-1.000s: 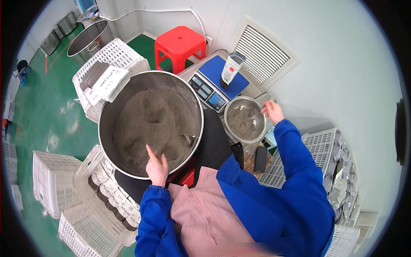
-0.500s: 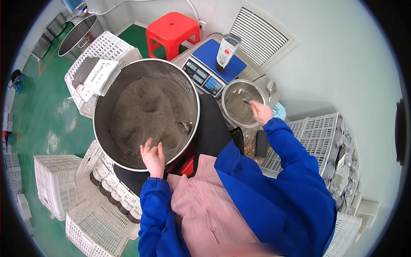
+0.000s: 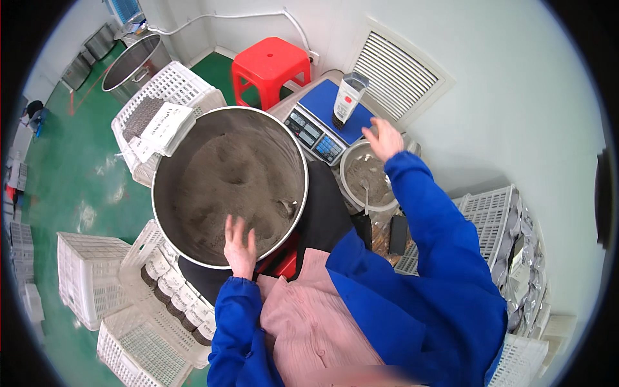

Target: Packaging gray powder into small bags and weighing them.

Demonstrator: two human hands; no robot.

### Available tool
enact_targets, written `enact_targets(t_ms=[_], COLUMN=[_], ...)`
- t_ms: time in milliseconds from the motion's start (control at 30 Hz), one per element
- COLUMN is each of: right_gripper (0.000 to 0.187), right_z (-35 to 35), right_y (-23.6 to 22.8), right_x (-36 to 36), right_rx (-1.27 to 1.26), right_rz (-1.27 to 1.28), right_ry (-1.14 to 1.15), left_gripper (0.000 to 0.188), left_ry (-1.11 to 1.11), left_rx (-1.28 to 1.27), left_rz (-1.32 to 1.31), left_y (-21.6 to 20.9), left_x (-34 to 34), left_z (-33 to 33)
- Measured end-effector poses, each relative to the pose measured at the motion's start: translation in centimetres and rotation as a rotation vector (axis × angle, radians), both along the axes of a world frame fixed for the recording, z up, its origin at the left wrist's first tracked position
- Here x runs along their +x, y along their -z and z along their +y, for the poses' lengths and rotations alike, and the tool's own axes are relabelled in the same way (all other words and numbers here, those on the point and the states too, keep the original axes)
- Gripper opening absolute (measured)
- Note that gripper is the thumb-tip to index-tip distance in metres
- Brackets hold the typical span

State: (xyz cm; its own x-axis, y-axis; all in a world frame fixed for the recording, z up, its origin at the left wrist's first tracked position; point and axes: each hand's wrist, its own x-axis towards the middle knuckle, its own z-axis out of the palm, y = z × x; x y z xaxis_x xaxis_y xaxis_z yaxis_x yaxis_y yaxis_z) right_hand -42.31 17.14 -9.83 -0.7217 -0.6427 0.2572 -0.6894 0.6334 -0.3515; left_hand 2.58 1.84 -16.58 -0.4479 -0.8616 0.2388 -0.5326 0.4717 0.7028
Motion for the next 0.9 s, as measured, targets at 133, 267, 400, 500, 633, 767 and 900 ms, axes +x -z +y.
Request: enact_targets(t_ms=[133,267,400,500,633,767,900], right_gripper=[0.053,0.038,0.028,0.026,0.019,0.015,0.019], right_z=[-6.1,-8.1,-7.3,-3.5,2.9,6.6,6.8], right_y=[0.1,0.5,-3.0,-11.2,-16.6,-11.3,-11.2], right_x=[-5.3,-6.8,-4.6,0.3,5.7,8.4,10.7], right_rx=[-0.104,-0.065,-0.068,0.000,-0.063,-0.064,0.029], right_rz=[0.058,0.075,0.047,0.035,-0.175,-0.317,-0.317], right_ry=[0.143,0.160,-0.114,-0.283,-0.405,-0.663,-0.786], left_gripper=[0.017,0.023,0.026,0.030,0.039,0.045,0.049], left_ry=[0.031,-0.128,0.182,0.003,0.335,0.604,0.838], left_rx=[-0.035,-0.102,-0.134,0.142,0.285,0.363,0.543], left_rz=[-0.023,0.001,-0.153,0.215,0.258,0.403,0.380], left_y=[2.0,0.7,6.9,2.8,-1.8,-8.1,-10.0], left_x=[0.4,-0.8,2.3,0.2,-3.4,-10.3,-14.2], left_z=[0.0,0.0,-0.9,-0.1,-1.2,-0.2,0.5])
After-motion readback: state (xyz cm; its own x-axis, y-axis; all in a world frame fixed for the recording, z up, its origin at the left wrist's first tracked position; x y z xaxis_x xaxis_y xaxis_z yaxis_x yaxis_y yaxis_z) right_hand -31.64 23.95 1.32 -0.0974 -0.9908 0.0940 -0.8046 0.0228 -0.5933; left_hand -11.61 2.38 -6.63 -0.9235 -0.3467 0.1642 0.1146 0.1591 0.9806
